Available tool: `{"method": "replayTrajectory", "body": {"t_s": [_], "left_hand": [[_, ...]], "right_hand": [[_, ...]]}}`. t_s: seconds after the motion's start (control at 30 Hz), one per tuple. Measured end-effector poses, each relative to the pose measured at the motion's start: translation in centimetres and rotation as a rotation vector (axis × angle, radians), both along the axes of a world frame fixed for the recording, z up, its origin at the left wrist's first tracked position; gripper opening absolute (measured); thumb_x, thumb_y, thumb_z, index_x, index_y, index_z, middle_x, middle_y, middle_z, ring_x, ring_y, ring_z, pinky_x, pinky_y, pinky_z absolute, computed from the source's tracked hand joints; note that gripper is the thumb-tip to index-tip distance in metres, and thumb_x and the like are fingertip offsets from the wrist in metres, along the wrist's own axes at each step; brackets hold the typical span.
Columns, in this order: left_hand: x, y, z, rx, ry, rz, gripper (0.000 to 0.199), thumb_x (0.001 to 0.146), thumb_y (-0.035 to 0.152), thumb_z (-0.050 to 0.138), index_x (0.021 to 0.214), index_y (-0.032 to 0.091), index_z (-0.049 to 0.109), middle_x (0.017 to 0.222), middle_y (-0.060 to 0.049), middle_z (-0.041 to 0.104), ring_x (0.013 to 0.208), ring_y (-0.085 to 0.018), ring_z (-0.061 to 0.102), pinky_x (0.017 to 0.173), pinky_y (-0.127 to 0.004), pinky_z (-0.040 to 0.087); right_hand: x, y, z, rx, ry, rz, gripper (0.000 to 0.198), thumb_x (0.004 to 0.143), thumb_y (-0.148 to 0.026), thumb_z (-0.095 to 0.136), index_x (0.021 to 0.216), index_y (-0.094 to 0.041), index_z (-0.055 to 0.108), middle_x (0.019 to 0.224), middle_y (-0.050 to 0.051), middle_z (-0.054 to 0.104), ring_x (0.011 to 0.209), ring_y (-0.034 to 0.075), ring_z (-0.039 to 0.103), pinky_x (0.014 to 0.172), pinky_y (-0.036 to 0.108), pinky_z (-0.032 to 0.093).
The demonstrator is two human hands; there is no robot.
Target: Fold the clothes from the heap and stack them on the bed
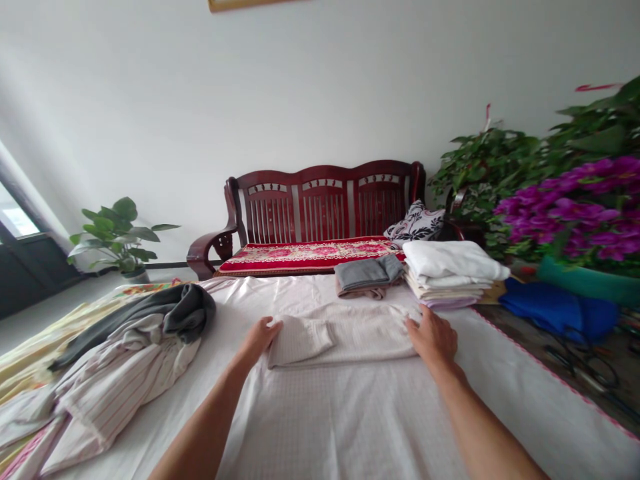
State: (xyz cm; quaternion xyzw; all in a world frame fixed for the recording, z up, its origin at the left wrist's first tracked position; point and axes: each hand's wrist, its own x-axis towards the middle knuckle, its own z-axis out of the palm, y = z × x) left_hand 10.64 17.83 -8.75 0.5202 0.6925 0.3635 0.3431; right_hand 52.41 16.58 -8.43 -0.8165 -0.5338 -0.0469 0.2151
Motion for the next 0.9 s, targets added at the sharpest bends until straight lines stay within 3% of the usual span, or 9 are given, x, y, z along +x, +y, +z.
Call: {"method": "replayTrajectory", "body": {"t_s": [0.1,0.23,0.33,0.43,0.53,0.67,0.77,0.83,0.9], "left_hand": [[1.5,-0.6,0.4,-0.035,-0.110,-0.104,0.055,0.063,0.061,0.071,0.085,0.010,0.070,0.070,-0.007,0.070,0.073,-0.026,0.069,0.060,-0.028,0.047],[2.4,-1.7,1.7,0.003,-0.456,-0.190,0.054,0.058,0.057,0.078,0.085,0.010,0.069,0.073,-0.009,0.073,0.070,-0.024,0.069,0.062,-0.029,0.051],[1.0,-2.0,3.2,0.025,-0.640,-0.135,0.051,0.057,0.047,0.083,0.089,0.011,0.068,0.070,-0.007,0.072,0.062,-0.021,0.066,0.058,-0.029,0.051],[-2.0,-1.6,4.3,0.040,-0.608,-0.088,0.051,0.058,0.047,0.082,0.092,0.012,0.067,0.071,-0.007,0.071,0.062,-0.021,0.066,0.058,-0.030,0.051],[-4.9,-1.2,4.2,0.079,-0.332,-0.019,0.051,0.062,0.050,0.079,0.094,0.012,0.067,0.080,-0.009,0.072,0.075,-0.026,0.069,0.066,-0.033,0.052],[-5.1,-2.0,2.6,0.202,0.390,0.187,0.046,0.076,0.041,0.070,0.113,0.014,0.067,0.109,-0.015,0.068,0.106,-0.033,0.063,0.090,-0.043,0.048],[-2.2,-3.5,1.7,0.270,0.672,0.012,0.043,0.086,0.043,0.062,0.122,0.022,0.065,0.124,-0.013,0.063,0.114,-0.031,0.058,0.099,-0.043,0.043],[0.2,-4.5,1.5,0.268,0.750,-0.139,0.043,0.084,0.045,0.065,0.122,0.024,0.066,0.123,-0.010,0.064,0.113,-0.030,0.058,0.098,-0.040,0.042],[2.2,-5.0,1.5,0.245,0.821,-0.201,0.042,0.082,0.040,0.068,0.120,0.023,0.066,0.119,-0.010,0.065,0.112,-0.030,0.058,0.096,-0.039,0.042]], "right_hand": [[0.4,0.4,-0.6,0.074,0.153,0.015,0.059,0.086,-0.035,0.053,0.141,-0.016,0.049,0.127,0.017,0.065,0.107,0.033,0.064,0.083,0.041,0.047],[0.5,1.2,-1.2,0.298,0.345,0.081,0.061,0.075,-0.032,0.056,0.135,-0.018,0.056,0.119,0.013,0.066,0.106,0.030,0.062,0.084,0.040,0.048],[-0.2,1.6,-1.1,0.503,0.521,0.132,0.064,0.069,-0.037,0.060,0.130,-0.016,0.060,0.106,0.011,0.068,0.096,0.028,0.063,0.087,0.040,0.048],[-1.7,1.8,-1.1,0.575,0.733,0.215,0.071,0.067,-0.047,0.064,0.130,-0.015,0.060,0.102,0.010,0.068,0.091,0.026,0.063,0.085,0.038,0.050],[-3.0,1.7,-1.8,0.482,0.825,0.313,0.072,0.066,-0.053,0.065,0.126,-0.014,0.062,0.102,0.010,0.069,0.089,0.026,0.064,0.083,0.038,0.051],[-3.4,1.5,-2.8,0.361,0.738,0.346,0.066,0.073,-0.060,0.055,0.119,-0.013,0.065,0.108,0.014,0.066,0.090,0.026,0.064,0.088,0.042,0.050],[-3.0,1.2,-2.9,0.364,0.664,0.341,0.063,0.080,-0.060,0.045,0.120,-0.016,0.065,0.113,0.013,0.064,0.098,0.026,0.063,0.094,0.042,0.047],[-2.7,1.2,-2.9,0.357,0.637,0.318,0.061,0.081,-0.059,0.042,0.119,-0.017,0.065,0.113,0.013,0.064,0.100,0.026,0.062,0.095,0.042,0.047],[-2.5,1.3,-3.0,0.346,0.626,0.306,0.061,0.080,-0.058,0.041,0.117,-0.017,0.066,0.113,0.013,0.065,0.100,0.027,0.062,0.096,0.042,0.047]]}}
